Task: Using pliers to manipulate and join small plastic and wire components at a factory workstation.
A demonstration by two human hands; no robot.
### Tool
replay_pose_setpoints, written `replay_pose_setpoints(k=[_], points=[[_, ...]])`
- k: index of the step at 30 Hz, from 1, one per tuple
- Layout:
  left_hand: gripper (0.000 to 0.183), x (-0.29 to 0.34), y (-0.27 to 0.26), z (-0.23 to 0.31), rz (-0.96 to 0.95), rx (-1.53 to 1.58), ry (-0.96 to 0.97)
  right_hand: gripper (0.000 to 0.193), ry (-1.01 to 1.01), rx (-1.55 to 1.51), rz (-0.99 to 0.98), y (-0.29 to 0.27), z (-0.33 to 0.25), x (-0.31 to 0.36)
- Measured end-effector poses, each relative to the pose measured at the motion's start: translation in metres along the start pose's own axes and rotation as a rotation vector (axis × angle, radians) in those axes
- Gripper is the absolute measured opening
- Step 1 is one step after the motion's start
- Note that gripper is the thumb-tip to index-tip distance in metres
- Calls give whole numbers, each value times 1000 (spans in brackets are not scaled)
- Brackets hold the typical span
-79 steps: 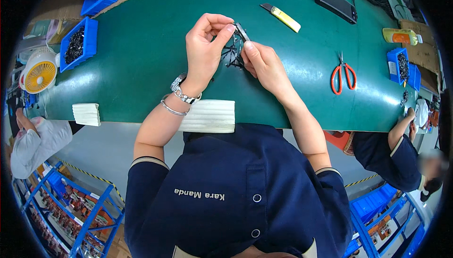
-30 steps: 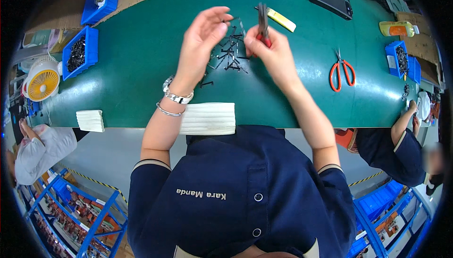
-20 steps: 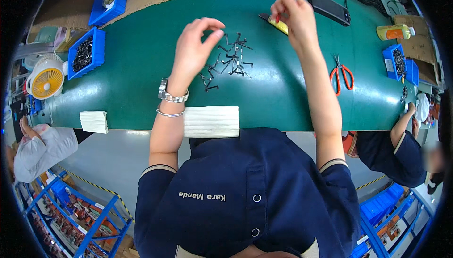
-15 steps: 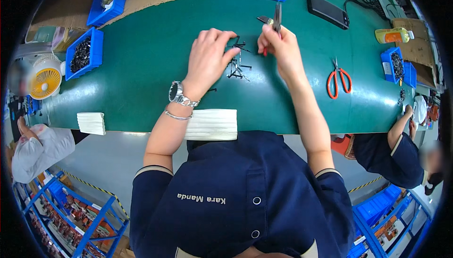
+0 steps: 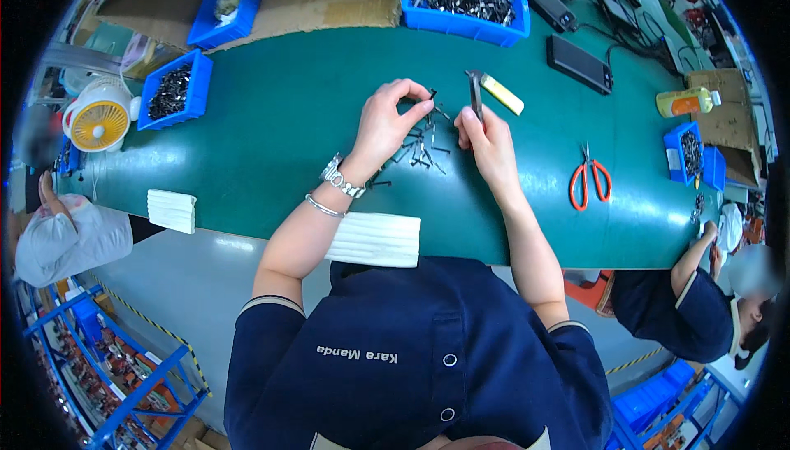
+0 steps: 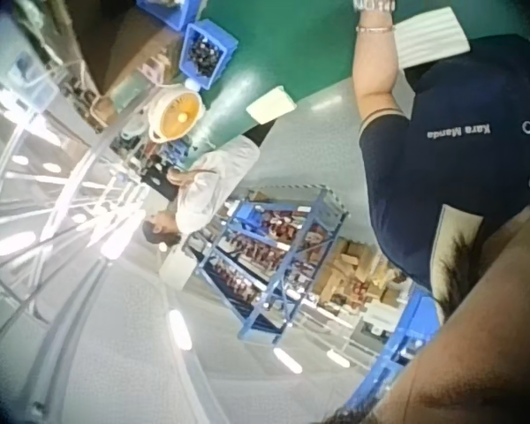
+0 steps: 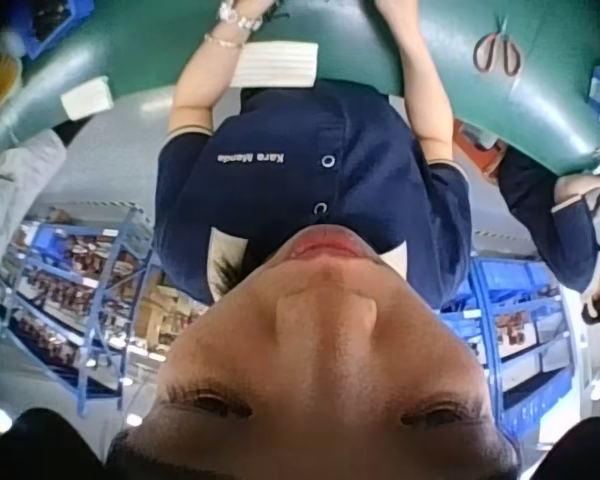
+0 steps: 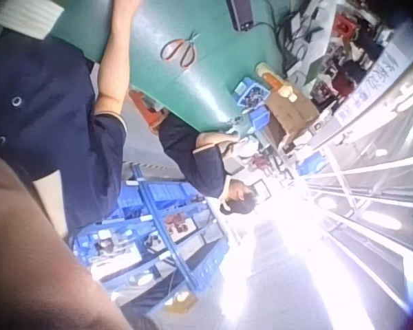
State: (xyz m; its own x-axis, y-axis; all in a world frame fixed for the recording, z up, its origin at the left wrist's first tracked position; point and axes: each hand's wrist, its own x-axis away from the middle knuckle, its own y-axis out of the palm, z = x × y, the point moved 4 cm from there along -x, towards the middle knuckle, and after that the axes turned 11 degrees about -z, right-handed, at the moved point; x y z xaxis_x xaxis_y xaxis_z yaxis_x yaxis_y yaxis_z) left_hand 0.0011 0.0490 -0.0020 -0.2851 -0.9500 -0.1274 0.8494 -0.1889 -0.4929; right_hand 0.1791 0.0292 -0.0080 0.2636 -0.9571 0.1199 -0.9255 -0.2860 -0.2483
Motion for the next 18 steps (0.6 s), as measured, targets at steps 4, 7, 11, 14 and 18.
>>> replay_pose_setpoints(k=[4,7,11,14,18], points=[[14,1,-1,-7,-5,453,-33,38,-8,-29,-132,8,-3,3],[13,-2,-4,-3,1,561,8,40,14,-133,-210,14,-2,5],[11,-1,-16,2,50,576,45,46,55,-291,-354,23,-12,8],[9,0,-23,5,39,551,81,46,44,-281,-417,28,-20,9],[6,1,-13,13,-20,483,94,45,98,-324,-441,27,-11,15]])
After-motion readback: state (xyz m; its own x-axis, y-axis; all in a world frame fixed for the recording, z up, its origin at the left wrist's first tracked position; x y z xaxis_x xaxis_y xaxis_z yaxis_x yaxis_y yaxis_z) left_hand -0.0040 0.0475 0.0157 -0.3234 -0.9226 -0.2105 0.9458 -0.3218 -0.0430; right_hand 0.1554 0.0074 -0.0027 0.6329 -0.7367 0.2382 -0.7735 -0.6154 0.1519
